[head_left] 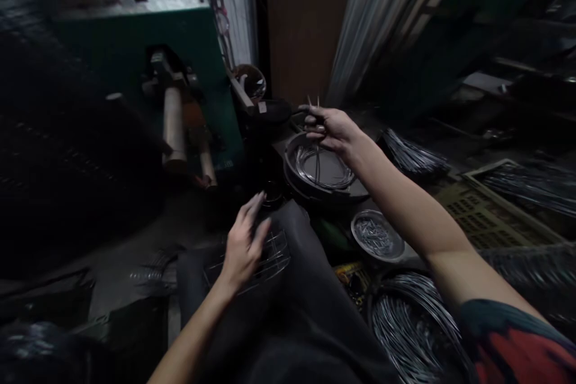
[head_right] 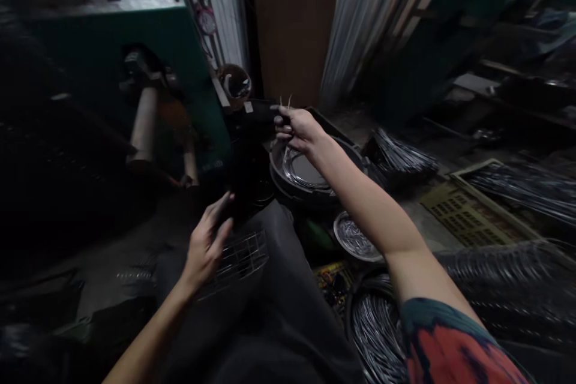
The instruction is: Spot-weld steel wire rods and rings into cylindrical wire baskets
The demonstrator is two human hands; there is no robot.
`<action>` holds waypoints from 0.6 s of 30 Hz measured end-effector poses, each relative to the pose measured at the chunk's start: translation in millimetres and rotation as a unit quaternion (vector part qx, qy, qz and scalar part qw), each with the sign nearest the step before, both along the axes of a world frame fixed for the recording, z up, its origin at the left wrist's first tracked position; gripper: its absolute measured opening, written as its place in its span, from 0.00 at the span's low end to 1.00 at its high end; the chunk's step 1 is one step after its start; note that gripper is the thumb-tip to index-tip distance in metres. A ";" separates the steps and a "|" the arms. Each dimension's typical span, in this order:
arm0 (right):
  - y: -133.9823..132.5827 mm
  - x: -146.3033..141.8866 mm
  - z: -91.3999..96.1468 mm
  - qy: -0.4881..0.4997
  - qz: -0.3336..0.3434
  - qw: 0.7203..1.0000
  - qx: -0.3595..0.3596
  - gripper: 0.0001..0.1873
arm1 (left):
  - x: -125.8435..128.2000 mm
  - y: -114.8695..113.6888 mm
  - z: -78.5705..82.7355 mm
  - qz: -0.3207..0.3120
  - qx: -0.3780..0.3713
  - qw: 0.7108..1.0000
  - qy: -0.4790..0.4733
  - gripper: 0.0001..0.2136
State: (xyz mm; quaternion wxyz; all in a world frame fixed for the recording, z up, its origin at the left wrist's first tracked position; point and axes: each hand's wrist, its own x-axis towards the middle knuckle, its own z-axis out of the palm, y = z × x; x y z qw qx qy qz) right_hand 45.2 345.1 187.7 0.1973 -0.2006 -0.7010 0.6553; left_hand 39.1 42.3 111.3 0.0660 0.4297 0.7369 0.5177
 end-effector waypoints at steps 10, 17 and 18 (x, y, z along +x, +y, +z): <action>-138.0 -28.2 21.2 0.095 0.112 0.940 -0.309 0.13 | 15.3 -11.2 -12.5 0.010 0.063 0.964 -0.258 0.18; -197.1 0.4 -69.1 0.001 0.156 0.947 -0.280 0.09 | 19.3 -28.3 -39.9 0.211 0.016 0.952 -0.221 0.13; -206.6 4.0 -81.4 -0.002 0.163 0.955 -0.248 0.11 | 18.1 -27.7 -43.2 0.225 0.018 0.949 -0.220 0.12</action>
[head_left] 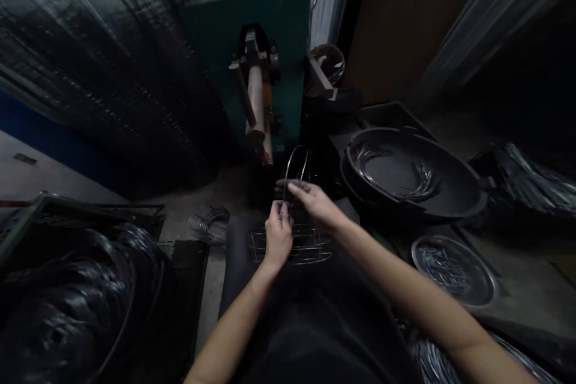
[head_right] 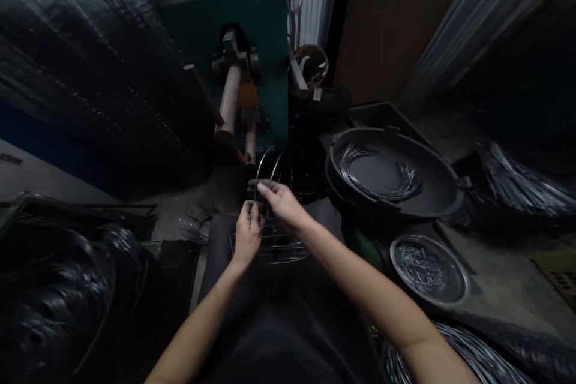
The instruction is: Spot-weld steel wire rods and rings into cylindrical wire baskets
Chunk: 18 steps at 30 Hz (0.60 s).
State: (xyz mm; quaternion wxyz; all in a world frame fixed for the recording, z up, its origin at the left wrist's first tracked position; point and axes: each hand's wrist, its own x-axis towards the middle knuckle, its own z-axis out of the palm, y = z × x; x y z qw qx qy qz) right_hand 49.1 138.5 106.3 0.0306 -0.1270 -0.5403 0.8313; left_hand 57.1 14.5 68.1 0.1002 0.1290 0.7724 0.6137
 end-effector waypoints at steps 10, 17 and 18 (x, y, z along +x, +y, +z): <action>-29.8 -3.7 -50.9 -0.013 -0.086 0.960 0.266 0.24 | -5.8 0.8 -15.3 0.049 -0.017 0.999 -0.017 0.08; 20.0 -15.7 -34.5 -0.020 -0.140 0.970 0.196 0.27 | -15.6 -5.3 -16.4 0.046 0.107 0.978 -0.174 0.08; 31.6 -20.8 -27.7 -0.014 -0.160 0.971 0.179 0.28 | -17.2 -6.5 -16.0 0.039 0.123 0.971 -0.201 0.07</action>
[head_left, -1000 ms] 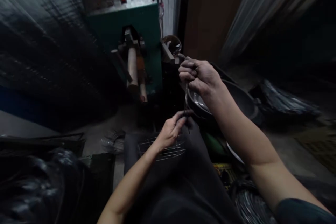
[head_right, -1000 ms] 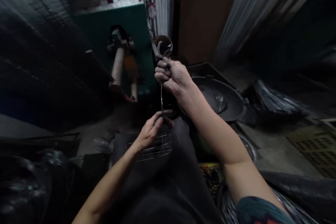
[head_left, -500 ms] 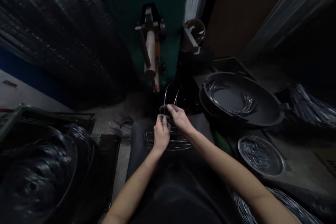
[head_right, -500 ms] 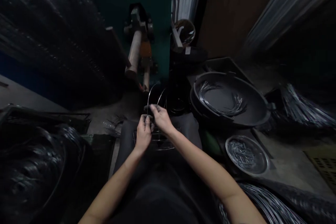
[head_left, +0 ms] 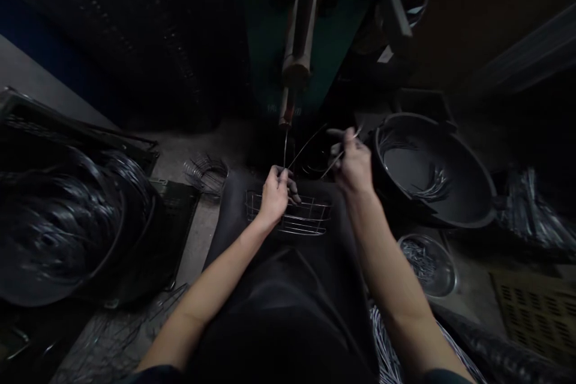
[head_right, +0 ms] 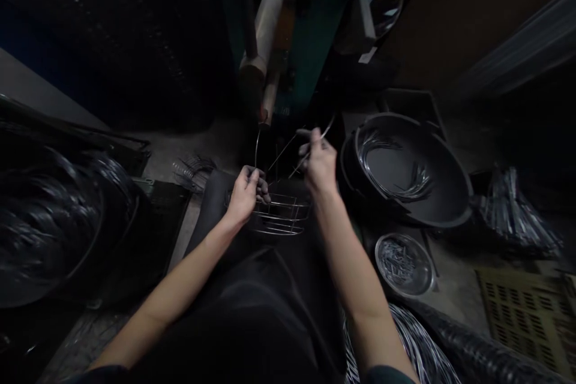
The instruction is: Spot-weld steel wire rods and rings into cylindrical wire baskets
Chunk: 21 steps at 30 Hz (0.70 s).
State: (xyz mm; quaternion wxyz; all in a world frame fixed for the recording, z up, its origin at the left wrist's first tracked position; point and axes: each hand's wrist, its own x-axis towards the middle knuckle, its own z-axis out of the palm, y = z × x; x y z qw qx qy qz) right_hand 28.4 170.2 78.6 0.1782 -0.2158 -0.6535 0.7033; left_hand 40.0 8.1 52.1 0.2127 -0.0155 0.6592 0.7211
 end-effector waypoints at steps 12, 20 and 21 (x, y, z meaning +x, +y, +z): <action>-36.6 12.3 -16.2 -0.097 0.172 0.978 -0.067 0.26 | 2.1 14.4 -5.1 -0.047 -0.030 0.997 0.050 0.07; -32.1 1.8 -23.8 -0.142 0.211 0.957 -0.142 0.24 | 10.4 -6.0 -5.4 -0.128 0.036 0.989 -0.062 0.07; -33.5 1.4 -24.0 -0.144 0.217 0.955 -0.140 0.24 | 10.9 -8.4 -4.4 -0.131 0.035 0.989 -0.065 0.07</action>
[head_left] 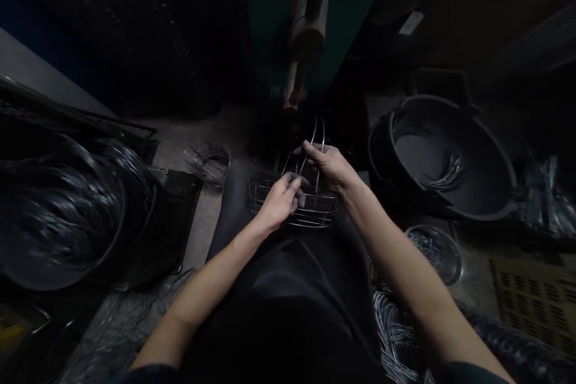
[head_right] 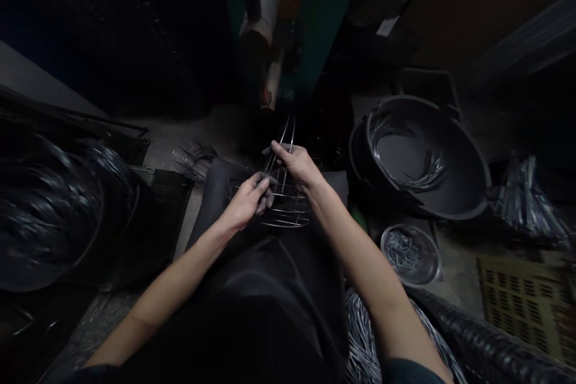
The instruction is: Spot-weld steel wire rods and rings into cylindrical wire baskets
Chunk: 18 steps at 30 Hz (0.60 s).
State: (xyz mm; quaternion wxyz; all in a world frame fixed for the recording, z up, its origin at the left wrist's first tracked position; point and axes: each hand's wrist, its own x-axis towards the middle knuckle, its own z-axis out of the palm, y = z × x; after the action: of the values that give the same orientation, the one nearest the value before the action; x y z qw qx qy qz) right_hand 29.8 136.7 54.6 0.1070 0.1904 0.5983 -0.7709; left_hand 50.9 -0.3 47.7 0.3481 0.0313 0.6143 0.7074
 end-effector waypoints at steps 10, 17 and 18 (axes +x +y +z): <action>1.3 -5.4 -12.5 -0.040 0.010 0.999 -0.031 0.17 | -8.3 -82.7 -16.7 -0.088 -0.269 0.846 0.452 0.38; -7.4 -17.7 -14.6 -0.008 -0.036 0.999 -0.005 0.14 | -30.5 -86.3 -77.6 -0.174 -0.211 0.799 0.536 0.48; -8.4 -18.0 -15.5 -0.005 -0.039 0.999 -0.007 0.15 | -33.9 -84.3 -81.2 -0.175 -0.210 0.792 0.545 0.46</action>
State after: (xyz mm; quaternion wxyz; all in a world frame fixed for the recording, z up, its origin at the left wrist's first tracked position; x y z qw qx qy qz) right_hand 11.8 128.3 39.1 0.0810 0.2172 0.5843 -0.7777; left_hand 17.0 -84.6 -33.4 0.0713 0.4447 0.8199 0.3534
